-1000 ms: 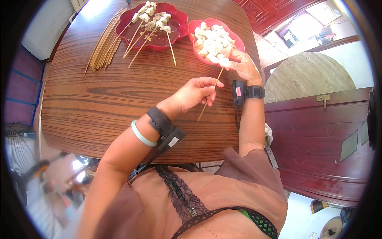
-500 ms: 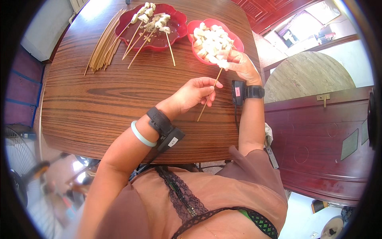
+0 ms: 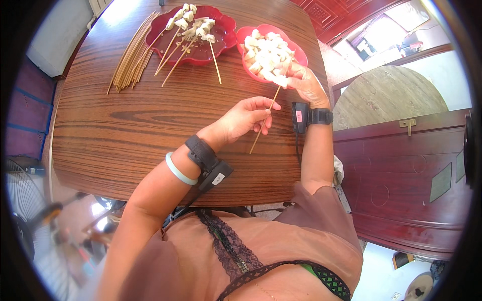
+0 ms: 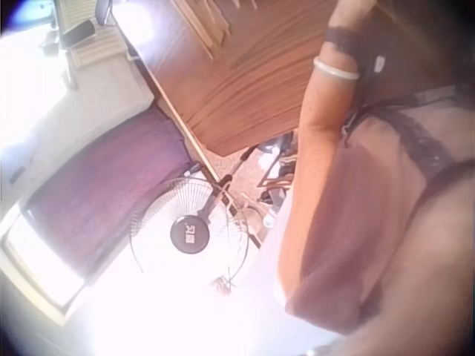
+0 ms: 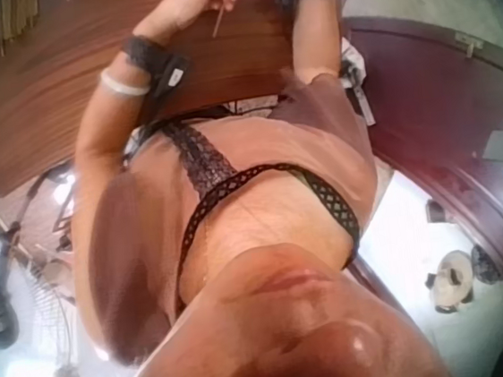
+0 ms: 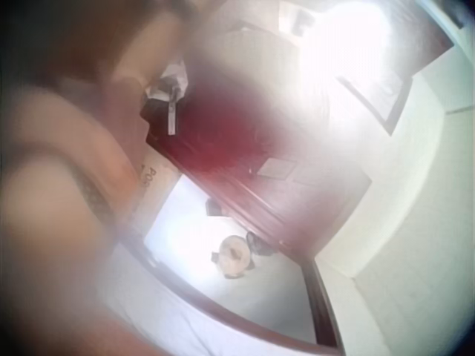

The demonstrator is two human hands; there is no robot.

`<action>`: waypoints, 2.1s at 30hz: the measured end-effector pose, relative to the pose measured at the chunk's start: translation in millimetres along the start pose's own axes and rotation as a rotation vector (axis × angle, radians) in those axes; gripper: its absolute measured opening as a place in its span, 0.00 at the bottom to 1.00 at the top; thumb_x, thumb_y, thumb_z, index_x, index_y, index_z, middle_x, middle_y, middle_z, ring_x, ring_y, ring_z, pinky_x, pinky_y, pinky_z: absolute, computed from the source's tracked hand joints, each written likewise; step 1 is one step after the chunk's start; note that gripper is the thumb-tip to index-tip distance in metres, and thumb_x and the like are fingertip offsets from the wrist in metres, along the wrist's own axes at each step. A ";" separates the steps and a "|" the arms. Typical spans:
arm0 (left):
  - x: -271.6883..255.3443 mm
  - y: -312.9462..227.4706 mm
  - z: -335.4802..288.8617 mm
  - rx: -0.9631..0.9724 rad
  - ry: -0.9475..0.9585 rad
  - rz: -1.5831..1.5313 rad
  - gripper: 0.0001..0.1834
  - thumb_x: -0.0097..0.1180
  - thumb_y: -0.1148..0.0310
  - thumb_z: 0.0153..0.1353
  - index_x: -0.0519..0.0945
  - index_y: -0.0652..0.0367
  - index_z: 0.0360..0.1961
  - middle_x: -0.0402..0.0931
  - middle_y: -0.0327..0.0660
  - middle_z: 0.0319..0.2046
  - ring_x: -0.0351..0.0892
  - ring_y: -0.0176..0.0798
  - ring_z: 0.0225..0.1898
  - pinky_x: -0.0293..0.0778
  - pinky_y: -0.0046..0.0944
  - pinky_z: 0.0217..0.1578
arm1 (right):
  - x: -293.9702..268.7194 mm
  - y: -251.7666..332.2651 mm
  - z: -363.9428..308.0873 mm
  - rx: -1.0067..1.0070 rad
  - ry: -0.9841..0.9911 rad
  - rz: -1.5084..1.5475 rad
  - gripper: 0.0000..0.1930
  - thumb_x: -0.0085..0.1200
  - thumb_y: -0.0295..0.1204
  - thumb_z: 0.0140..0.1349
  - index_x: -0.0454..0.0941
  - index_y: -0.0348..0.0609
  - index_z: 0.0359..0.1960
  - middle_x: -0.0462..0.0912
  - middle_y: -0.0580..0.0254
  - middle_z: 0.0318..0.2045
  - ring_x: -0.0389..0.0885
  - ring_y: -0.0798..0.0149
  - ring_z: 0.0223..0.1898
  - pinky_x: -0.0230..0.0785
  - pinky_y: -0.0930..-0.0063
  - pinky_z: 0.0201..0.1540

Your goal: The person prepares skewers by sliding pieces of food from a bowl onto wooden sticks by hand and placing the finished skewers into a separate bowl.

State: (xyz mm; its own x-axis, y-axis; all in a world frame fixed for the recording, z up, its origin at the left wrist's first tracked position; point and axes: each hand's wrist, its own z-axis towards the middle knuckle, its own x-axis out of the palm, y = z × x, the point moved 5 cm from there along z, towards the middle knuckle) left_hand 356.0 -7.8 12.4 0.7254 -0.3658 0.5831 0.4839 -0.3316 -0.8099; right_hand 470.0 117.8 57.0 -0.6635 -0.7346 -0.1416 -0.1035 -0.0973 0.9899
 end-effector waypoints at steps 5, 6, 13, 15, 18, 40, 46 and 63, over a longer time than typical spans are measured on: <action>-1.6 -0.6 -2.0 0.005 -0.006 -0.010 0.12 0.43 0.71 0.59 0.71 0.56 0.45 0.70 0.33 0.22 0.68 0.26 0.21 0.60 0.22 0.23 | -27.6 -3.0 -0.1 -0.124 -0.208 0.422 0.19 0.50 0.33 0.57 0.68 0.34 0.46 0.77 0.63 0.32 0.73 0.72 0.31 0.67 0.78 0.33; -1.0 0.1 -0.6 -0.002 -0.005 -0.012 0.12 0.43 0.72 0.60 0.71 0.56 0.45 0.70 0.33 0.21 0.68 0.26 0.21 0.61 0.22 0.23 | -49.3 -7.6 -2.0 -0.148 -0.366 0.368 0.18 0.49 0.33 0.58 0.68 0.35 0.47 0.77 0.63 0.32 0.73 0.71 0.31 0.67 0.78 0.34; 0.4 0.0 -0.9 -0.016 -0.016 -0.016 0.12 0.42 0.72 0.60 0.71 0.57 0.45 0.70 0.33 0.21 0.68 0.26 0.21 0.61 0.22 0.23 | -62.1 -5.1 -1.3 -0.354 -0.741 -0.985 0.13 0.44 0.35 0.59 0.78 0.39 0.32 0.78 0.55 0.35 0.73 0.55 0.41 0.63 0.67 0.46; -0.1 -0.6 -0.9 -0.014 -0.015 -0.015 0.12 0.42 0.72 0.60 0.71 0.57 0.45 0.70 0.33 0.21 0.68 0.26 0.21 0.61 0.22 0.23 | -57.4 -12.3 3.3 -0.224 -0.708 -1.197 0.15 0.43 0.39 0.59 0.76 0.41 0.36 0.77 0.55 0.39 0.69 0.54 0.47 0.57 0.62 0.51; 0.7 -1.5 -1.5 -0.016 -0.014 -0.017 0.12 0.42 0.72 0.60 0.71 0.57 0.44 0.70 0.33 0.21 0.68 0.26 0.21 0.60 0.22 0.23 | -53.8 -24.3 8.8 0.001 -0.622 -1.263 0.21 0.39 0.45 0.60 0.74 0.43 0.43 0.72 0.56 0.47 0.62 0.52 0.54 0.48 0.55 0.57; -1.6 -0.7 -2.4 -0.015 -0.021 -0.003 0.12 0.42 0.71 0.60 0.71 0.56 0.45 0.70 0.32 0.22 0.68 0.26 0.22 0.60 0.22 0.23 | -62.0 -14.7 5.6 -0.321 -0.897 -0.277 0.10 0.55 0.25 0.53 0.73 0.34 0.36 0.78 0.61 0.33 0.76 0.69 0.35 0.69 0.79 0.39; -0.3 -0.1 -1.2 -0.017 -0.020 -0.003 0.12 0.42 0.71 0.60 0.71 0.56 0.44 0.70 0.33 0.21 0.68 0.26 0.22 0.60 0.22 0.23 | -55.1 -20.1 6.6 -0.332 -0.869 -0.281 0.10 0.51 0.22 0.54 0.72 0.35 0.39 0.78 0.62 0.32 0.76 0.71 0.32 0.68 0.81 0.37; 0.2 -0.1 -0.4 -0.020 -0.012 0.006 0.12 0.41 0.72 0.60 0.71 0.57 0.45 0.70 0.33 0.21 0.68 0.26 0.21 0.60 0.22 0.23 | -56.2 -18.4 4.6 -0.449 -0.851 -0.435 0.09 0.46 0.22 0.56 0.75 0.36 0.37 0.79 0.62 0.30 0.76 0.72 0.29 0.68 0.82 0.33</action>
State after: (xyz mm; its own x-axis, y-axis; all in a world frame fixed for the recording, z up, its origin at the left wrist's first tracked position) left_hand 355.9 -8.2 12.6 0.7338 -0.3575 0.5777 0.4701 -0.3467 -0.8117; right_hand 505.8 164.0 46.7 -0.9542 0.1190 -0.2744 -0.2887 -0.6065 0.7408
